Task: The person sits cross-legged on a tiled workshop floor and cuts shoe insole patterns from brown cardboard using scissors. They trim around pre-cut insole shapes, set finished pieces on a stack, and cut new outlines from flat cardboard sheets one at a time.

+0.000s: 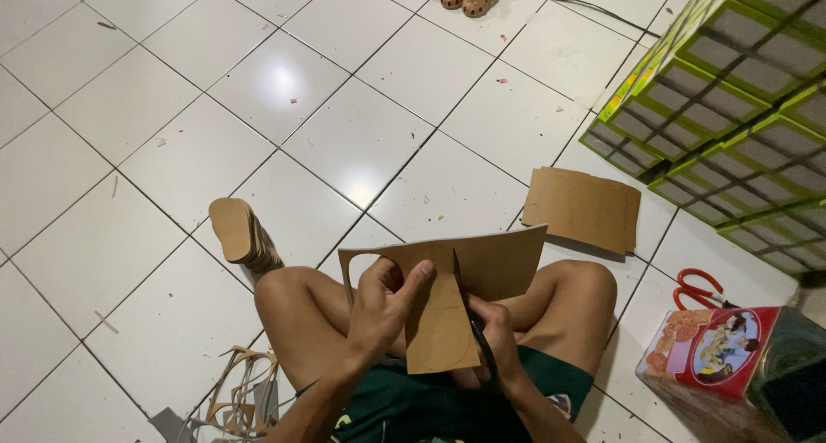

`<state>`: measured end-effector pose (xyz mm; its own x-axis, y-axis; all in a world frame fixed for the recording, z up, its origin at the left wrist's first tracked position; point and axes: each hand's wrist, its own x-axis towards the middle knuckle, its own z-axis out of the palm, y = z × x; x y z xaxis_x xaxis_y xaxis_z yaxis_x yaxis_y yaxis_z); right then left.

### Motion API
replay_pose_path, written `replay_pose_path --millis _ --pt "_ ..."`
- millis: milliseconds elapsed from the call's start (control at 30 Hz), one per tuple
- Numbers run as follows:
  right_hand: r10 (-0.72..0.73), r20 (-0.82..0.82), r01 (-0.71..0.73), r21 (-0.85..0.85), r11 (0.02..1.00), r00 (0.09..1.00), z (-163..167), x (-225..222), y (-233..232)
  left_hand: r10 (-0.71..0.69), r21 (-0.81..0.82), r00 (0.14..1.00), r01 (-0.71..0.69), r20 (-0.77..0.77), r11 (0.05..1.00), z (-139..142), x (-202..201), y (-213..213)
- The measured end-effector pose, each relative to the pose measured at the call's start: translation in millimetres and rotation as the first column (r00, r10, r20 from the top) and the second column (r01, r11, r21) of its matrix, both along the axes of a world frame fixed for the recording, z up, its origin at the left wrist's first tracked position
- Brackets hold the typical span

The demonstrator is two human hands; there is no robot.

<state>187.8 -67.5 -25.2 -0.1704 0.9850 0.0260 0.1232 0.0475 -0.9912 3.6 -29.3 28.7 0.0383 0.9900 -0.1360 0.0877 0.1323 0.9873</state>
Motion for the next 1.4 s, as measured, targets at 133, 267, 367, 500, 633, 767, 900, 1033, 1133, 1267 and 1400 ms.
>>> replay_pose_path --millis 133,267,367,500,633,767,900,1033,1133,1267,1400 --pt "-0.011 0.028 0.011 -0.015 1.0 1.0 2.8 0.5 -2.4 -0.015 -0.004 0.999 0.015 0.035 1.0 0.2 -1.6 1.5" --pt "-0.019 0.046 0.021 -0.048 0.999 0.999 2.6 0.1 -2.6 -0.025 -0.036 1.0 0.025 -0.018 0.999 -1.5 -2.3 1.2" --pt "0.005 -0.059 -0.006 -0.014 1.0 0.998 0.3 0.8 -2.1 -0.058 -0.056 0.998 0.058 0.001 0.997 -2.5 -1.4 -1.7" --pt "-0.041 0.045 0.04 0.031 0.999 0.998 -4.0 2.6 -1.2 -0.084 -0.054 0.994 0.089 0.076 0.995 -0.9 0.6 -4.4" --pt "-0.04 0.003 0.04 -0.001 0.999 0.999 -9.1 4.7 -4.2 -0.114 -0.105 0.993 0.115 0.02 0.988 2.2 2.1 -4.2" --pt "-0.06 -0.001 0.06 -0.004 0.998 0.998 -14.6 8.9 -1.9 -0.126 -0.168 0.991 0.118 -0.036 0.979 -0.7 3.3 -5.8" --pt "-0.065 0.025 0.065 -0.004 0.998 0.998 -14.1 10.1 2.6 -0.115 -0.121 0.99 0.124 0.078 0.985 -13.8 7.1 -2.0" --pt "-0.065 0.026 0.067 -0.071 0.995 0.998 -10.7 7.0 12.6 -0.081 -0.089 0.99 0.091 0.118 0.992 -28.7 15.0 7.7" --pt "-0.127 0.065 0.13 -0.041 0.991 0.99 -11.7 5.9 14.7 -0.088 -0.093 0.989 0.099 0.118 0.991 -34.3 18.2 8.5" --pt "-0.174 0.138 0.183 -0.052 0.982 0.975 -16.4 5.0 17.2 -0.076 -0.139 0.983 0.1 0.169 0.985 -34.8 17.3 5.1" --pt "-0.175 0.1 0.18 -0.046 0.983 0.979 -14.0 3.9 17.4 -0.083 -0.132 0.979 0.108 0.185 0.985 -30.2 14.2 3.5"
